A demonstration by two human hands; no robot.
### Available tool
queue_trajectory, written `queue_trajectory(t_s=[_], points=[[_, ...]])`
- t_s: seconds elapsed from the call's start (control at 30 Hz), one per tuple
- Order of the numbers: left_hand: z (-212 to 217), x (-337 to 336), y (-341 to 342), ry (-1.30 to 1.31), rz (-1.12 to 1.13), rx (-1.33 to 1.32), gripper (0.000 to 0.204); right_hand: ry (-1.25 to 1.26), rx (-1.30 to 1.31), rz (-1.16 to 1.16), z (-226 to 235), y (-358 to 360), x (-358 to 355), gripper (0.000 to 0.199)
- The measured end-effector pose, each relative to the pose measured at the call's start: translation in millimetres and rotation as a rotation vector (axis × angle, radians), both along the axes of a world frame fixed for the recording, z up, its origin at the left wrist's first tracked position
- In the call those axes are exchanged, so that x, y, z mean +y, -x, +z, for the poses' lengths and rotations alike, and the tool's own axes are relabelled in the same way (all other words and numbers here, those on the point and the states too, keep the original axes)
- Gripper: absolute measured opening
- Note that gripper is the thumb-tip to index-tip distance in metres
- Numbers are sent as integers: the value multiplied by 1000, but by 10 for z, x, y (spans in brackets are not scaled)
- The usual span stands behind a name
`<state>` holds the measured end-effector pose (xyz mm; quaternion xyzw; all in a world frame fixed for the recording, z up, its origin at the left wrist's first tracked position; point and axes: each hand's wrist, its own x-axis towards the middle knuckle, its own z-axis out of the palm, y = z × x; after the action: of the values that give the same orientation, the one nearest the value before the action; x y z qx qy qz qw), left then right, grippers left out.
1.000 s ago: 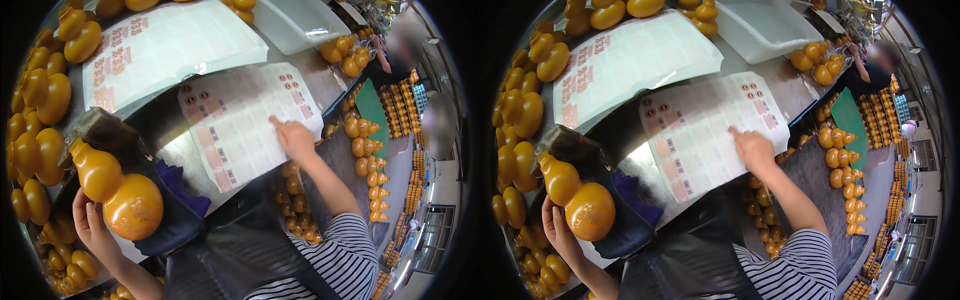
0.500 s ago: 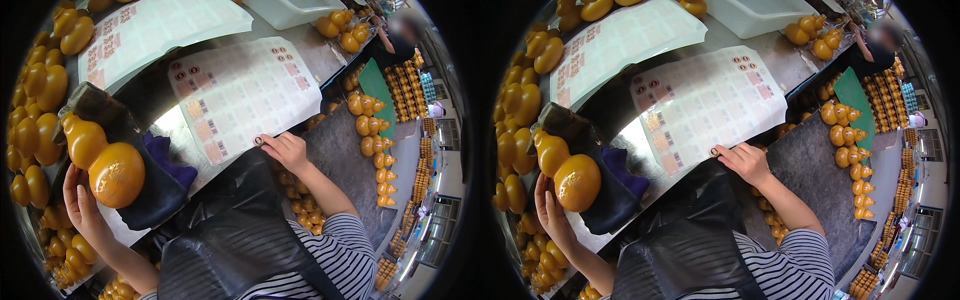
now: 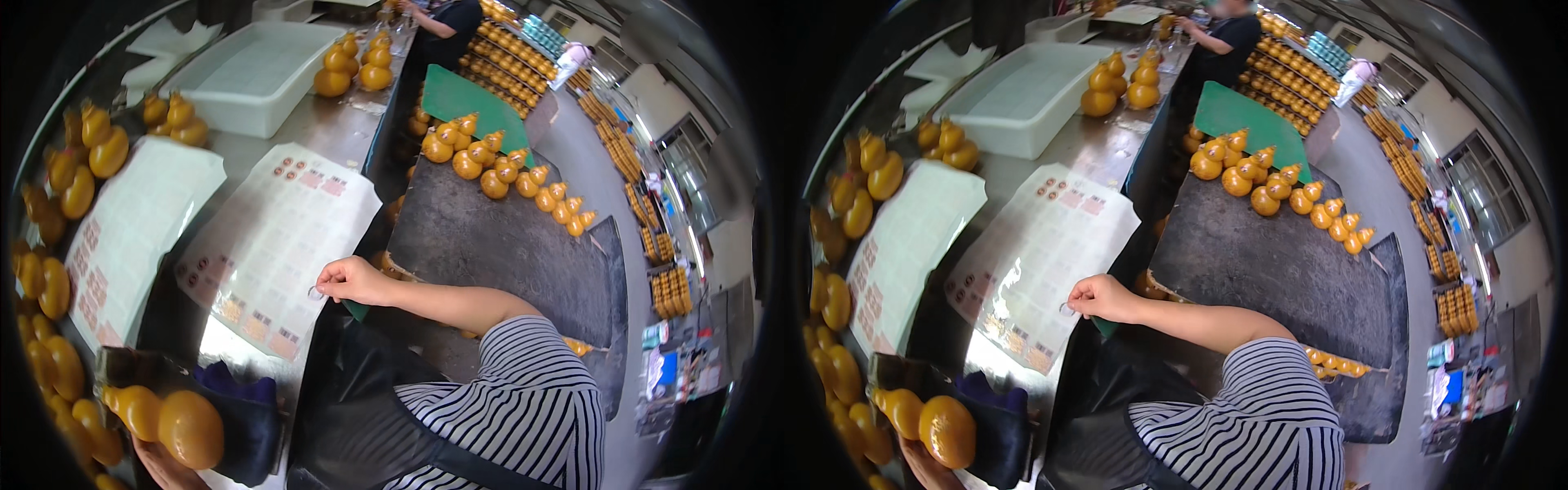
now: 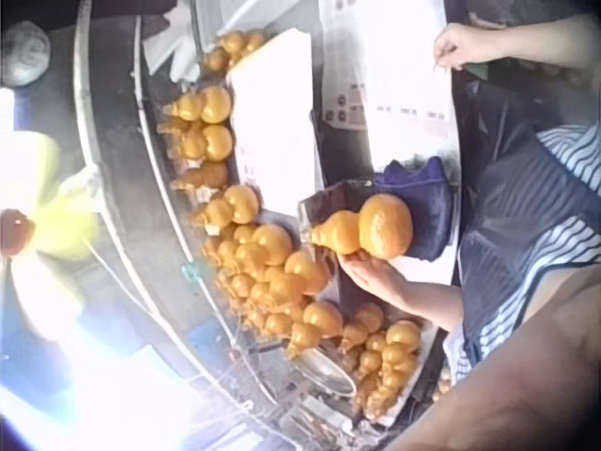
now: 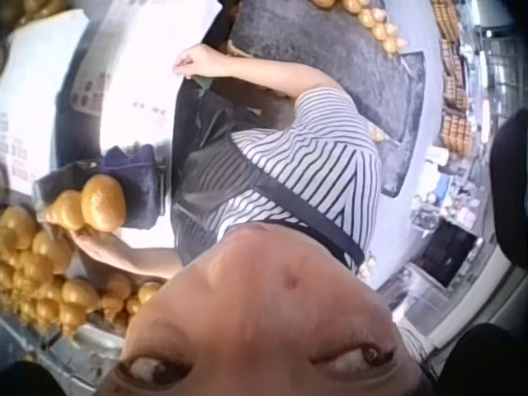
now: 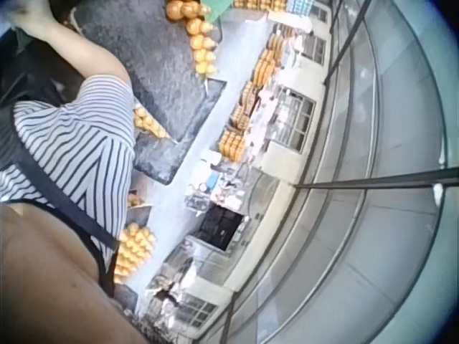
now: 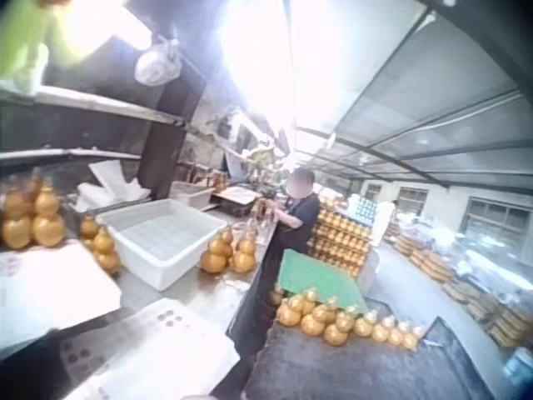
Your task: The person repeatedly picks up small, yellow, double-gourd vessels from a metal tray, rubs their surfaces with a green abrasive pad, and applies a small blue sticker to the neck. The person then places the finished gourds into a metal bowl filled with water before retrieving the next one.
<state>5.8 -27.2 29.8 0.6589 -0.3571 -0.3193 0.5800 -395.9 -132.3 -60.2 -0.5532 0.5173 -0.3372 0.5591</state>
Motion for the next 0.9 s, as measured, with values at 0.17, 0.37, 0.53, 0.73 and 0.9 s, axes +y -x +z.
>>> queue_trajectory(t_s=[0.17, 0.37, 0.53, 0.73, 0.9], points=[[-245, -229, -294, 17, -109, 55, 49, -359, -145, -47, 408, -395, -51, 20], [-229, -289, -231, 83, -227, 262, 47, -557, -298, -29, 703, -989, -41, 29], [-28, -270, -207, 196, -316, 475, 55, -285, -196, 335, 1272, -1700, -166, 31], [-78, -206, -163, 200, -283, 525, 60, 1186, 575, 782, 1753, -2297, -140, 53], [-67, -211, -124, 161, -279, 484, 63, 1398, 794, 771, 1723, -2502, -58, 61]])
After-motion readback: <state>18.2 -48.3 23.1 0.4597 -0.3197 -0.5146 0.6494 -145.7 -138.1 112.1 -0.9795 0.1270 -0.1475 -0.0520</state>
